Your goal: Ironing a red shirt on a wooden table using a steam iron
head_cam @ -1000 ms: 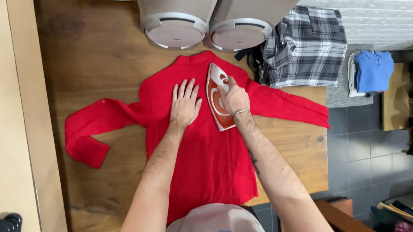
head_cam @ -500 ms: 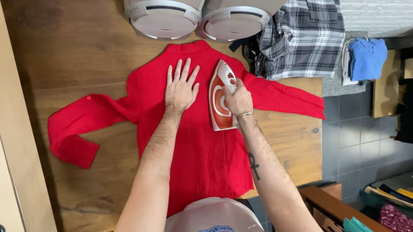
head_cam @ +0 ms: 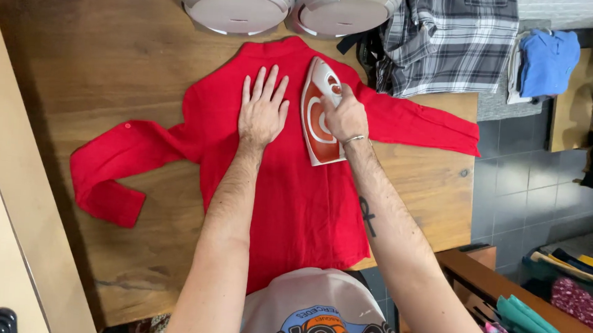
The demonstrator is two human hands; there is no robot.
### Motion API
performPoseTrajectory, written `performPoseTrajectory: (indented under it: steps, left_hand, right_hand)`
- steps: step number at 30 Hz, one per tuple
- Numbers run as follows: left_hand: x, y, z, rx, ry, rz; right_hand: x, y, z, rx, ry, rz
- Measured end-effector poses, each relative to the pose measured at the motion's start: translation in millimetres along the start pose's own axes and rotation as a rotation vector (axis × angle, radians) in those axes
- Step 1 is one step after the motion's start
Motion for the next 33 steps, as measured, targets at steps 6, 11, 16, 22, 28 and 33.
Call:
performPoseTrajectory:
  steps: [6,11,16,22,28,33]
  left_hand:
    - [0,0,1,-0.037,-0.033,0.05]
    - [1,0,4,-0.085,-0.03,0.047]
    - [2,-23,1,-0.082,0.008,-0.114]
    - [5,-27,-4,-0.063,0.036,-0.023]
    - [10,-15,-2,-0.02,0.008,0.104]
    - [13,-20,-4,-0.103,-0.037,0.203]
  right_hand:
    - [-20,-7,-16,-0.052,-0.036,-0.007]
    - [-50,-2,-32,-0.097,-0.065,0.039]
    - [-92,13,-42,-0.194,-0.299,0.068]
    - [-144,20,-60,-0.235,-0.201,0.172]
    - [-187,31,-92,-0.254,-0.168,0.229]
    - [-217,63,-147,-0.393,-0.154,0.24]
Point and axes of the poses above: each hand's wrist, its own x-axis towards the middle knuckle, its own y-axis out of the palm, z = x × y, the point moved 9 cm from there along x, towards the middle knuckle, and after that the axes turned 9 degrees about y, right-handed, at the moved point
